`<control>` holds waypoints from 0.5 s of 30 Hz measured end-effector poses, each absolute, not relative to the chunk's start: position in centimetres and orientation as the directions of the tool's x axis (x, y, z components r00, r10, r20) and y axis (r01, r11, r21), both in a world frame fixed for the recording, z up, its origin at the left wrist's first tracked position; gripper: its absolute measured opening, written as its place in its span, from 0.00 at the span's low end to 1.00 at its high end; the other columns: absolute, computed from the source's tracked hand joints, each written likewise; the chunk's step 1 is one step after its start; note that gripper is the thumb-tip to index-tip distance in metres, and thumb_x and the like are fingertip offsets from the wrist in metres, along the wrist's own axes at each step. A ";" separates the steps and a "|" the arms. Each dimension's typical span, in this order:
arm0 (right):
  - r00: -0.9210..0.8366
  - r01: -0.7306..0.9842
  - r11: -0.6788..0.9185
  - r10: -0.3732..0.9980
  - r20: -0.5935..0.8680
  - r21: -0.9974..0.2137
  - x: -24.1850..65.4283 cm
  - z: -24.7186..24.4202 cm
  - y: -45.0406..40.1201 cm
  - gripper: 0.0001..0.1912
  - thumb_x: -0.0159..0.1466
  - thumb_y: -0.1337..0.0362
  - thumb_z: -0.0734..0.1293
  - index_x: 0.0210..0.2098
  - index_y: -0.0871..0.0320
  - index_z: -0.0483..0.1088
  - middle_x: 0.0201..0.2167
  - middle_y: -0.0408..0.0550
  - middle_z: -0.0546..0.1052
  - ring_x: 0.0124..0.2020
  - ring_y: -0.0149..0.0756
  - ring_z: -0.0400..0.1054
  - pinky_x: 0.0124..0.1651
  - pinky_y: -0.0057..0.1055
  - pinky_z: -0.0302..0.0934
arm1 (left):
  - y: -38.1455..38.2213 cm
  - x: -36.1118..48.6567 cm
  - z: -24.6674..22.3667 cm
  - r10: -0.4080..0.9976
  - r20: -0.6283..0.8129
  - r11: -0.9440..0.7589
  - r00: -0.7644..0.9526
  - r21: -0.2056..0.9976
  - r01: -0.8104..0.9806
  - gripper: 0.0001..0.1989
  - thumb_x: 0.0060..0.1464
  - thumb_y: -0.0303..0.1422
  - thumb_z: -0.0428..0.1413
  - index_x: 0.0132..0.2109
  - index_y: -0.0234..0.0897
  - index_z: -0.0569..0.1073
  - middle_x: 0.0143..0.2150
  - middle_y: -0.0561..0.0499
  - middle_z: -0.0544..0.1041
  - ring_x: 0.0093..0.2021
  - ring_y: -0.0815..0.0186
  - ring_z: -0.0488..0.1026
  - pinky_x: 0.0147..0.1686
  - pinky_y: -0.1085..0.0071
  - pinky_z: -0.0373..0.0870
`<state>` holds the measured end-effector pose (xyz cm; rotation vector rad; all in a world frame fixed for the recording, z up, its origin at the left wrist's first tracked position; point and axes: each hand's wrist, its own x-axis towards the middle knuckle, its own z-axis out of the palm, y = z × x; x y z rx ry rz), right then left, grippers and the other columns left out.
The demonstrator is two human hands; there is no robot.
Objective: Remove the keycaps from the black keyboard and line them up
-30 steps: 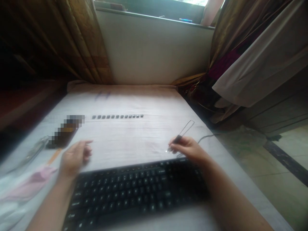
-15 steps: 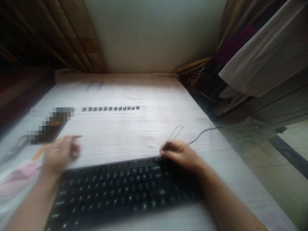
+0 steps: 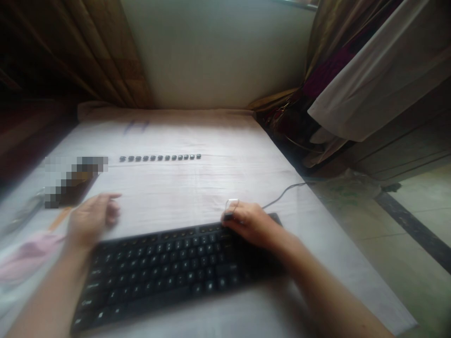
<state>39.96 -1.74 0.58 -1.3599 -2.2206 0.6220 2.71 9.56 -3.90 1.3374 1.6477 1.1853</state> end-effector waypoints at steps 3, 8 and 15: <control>-0.434 0.751 0.432 0.893 0.119 -0.499 39.6 0.7 -1.6 0.07 0.66 0.67 0.64 0.32 0.57 0.73 0.31 0.47 0.76 0.31 0.33 0.70 0.35 0.27 0.63 | 9.6 2.6 -3.9 0.976 0.033 0.038 -0.213 0.946 0.322 0.21 0.54 0.48 0.56 0.41 0.32 0.78 0.25 0.54 0.71 0.19 0.74 0.65 0.15 0.78 0.61; -0.447 0.738 0.455 0.883 0.144 -0.498 39.6 0.3 -1.5 0.07 0.65 0.68 0.64 0.30 0.57 0.70 0.32 0.47 0.74 0.32 0.33 0.69 0.36 0.27 0.63 | 9.5 2.7 -3.8 0.984 0.040 0.016 -0.175 0.952 0.307 0.22 0.54 0.49 0.55 0.42 0.32 0.77 0.25 0.53 0.72 0.19 0.74 0.65 0.16 0.78 0.62; -0.381 0.828 0.357 0.924 0.034 -0.433 39.5 0.5 -1.8 0.10 0.66 0.65 0.62 0.28 0.56 0.68 0.27 0.44 0.72 0.29 0.32 0.66 0.34 0.26 0.59 | 9.3 2.9 -4.1 0.985 0.066 -0.014 -0.158 0.951 0.309 0.22 0.55 0.48 0.54 0.42 0.32 0.78 0.26 0.53 0.72 0.21 0.73 0.66 0.17 0.78 0.62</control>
